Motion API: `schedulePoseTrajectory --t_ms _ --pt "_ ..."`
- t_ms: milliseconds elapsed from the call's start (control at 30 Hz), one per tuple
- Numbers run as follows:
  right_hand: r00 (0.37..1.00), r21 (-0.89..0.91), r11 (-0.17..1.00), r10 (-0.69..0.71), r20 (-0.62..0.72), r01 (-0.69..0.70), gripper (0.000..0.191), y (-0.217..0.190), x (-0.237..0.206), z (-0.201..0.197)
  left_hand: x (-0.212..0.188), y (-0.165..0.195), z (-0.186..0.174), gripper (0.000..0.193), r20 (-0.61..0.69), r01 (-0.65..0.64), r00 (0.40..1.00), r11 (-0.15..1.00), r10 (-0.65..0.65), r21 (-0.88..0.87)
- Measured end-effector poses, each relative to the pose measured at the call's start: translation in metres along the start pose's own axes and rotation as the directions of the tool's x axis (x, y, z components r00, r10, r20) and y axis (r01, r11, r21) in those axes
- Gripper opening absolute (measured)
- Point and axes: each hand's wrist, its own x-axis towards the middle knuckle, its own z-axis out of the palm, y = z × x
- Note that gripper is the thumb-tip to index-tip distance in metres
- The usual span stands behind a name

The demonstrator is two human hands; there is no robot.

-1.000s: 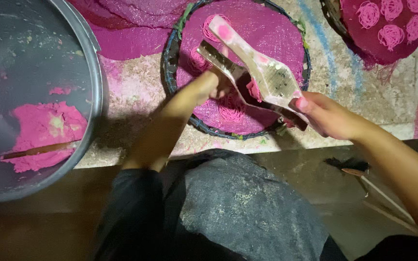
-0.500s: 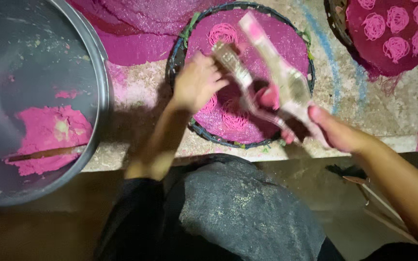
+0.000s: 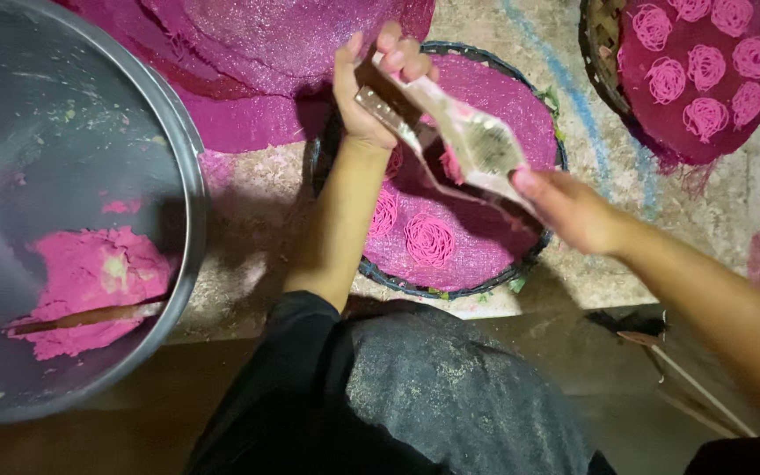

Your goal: The person sits at a low work table and uses a hand-held dough press to extrude bright pink dough into thin strands, forming round noodle nests on round mesh trays. They reload dough from a large basin into the press, squeeze the handles over the tray, and move finished trays aside as they fill.

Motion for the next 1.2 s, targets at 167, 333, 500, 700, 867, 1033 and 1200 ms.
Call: schedulePoseTrajectory --t_ms 167,333,500,700,867,1033,1200 --pt "0.982 -0.064 0.985 0.166 0.085 -0.161 0.089 -0.017 -0.015 -0.011 -0.010 -0.023 -0.002 0.029 -0.024 -0.065 0.998 0.998 0.066 0.014" --pt "0.978 -0.131 0.970 0.199 -0.067 -0.207 0.084 -0.027 -0.008 -0.017 0.010 -0.012 -0.004 0.028 -0.010 -0.052 0.999 0.999 0.052 0.014" --pt "0.999 0.037 0.999 0.031 -0.021 -0.031 0.079 -0.027 -0.010 -0.004 0.001 0.000 -0.004 0.029 0.036 -0.015 0.999 1.000 0.015 -0.011" --pt "0.987 -0.050 0.989 0.136 -0.084 -0.141 0.070 -0.029 -0.015 -0.024 0.011 -0.024 0.004 0.027 -0.004 -0.080 0.997 0.997 0.080 0.020" --pt "0.995 0.139 0.990 -0.020 -0.097 0.033 0.062 -0.017 -0.004 -0.020 0.024 -0.008 0.007 0.027 -0.166 0.000 0.986 1.000 0.004 0.023" --pt "0.994 0.159 0.984 -0.061 -0.092 0.075 0.062 0.011 0.007 -0.019 -0.010 -0.006 -0.024 0.050 -0.825 0.791 0.531 0.463 -0.194 0.400" --pt "0.983 0.153 0.980 -0.102 -0.154 0.126 0.061 0.028 0.019 -0.014 -0.048 -0.011 -0.037 0.072 -0.755 0.819 0.573 0.229 -0.319 0.526"
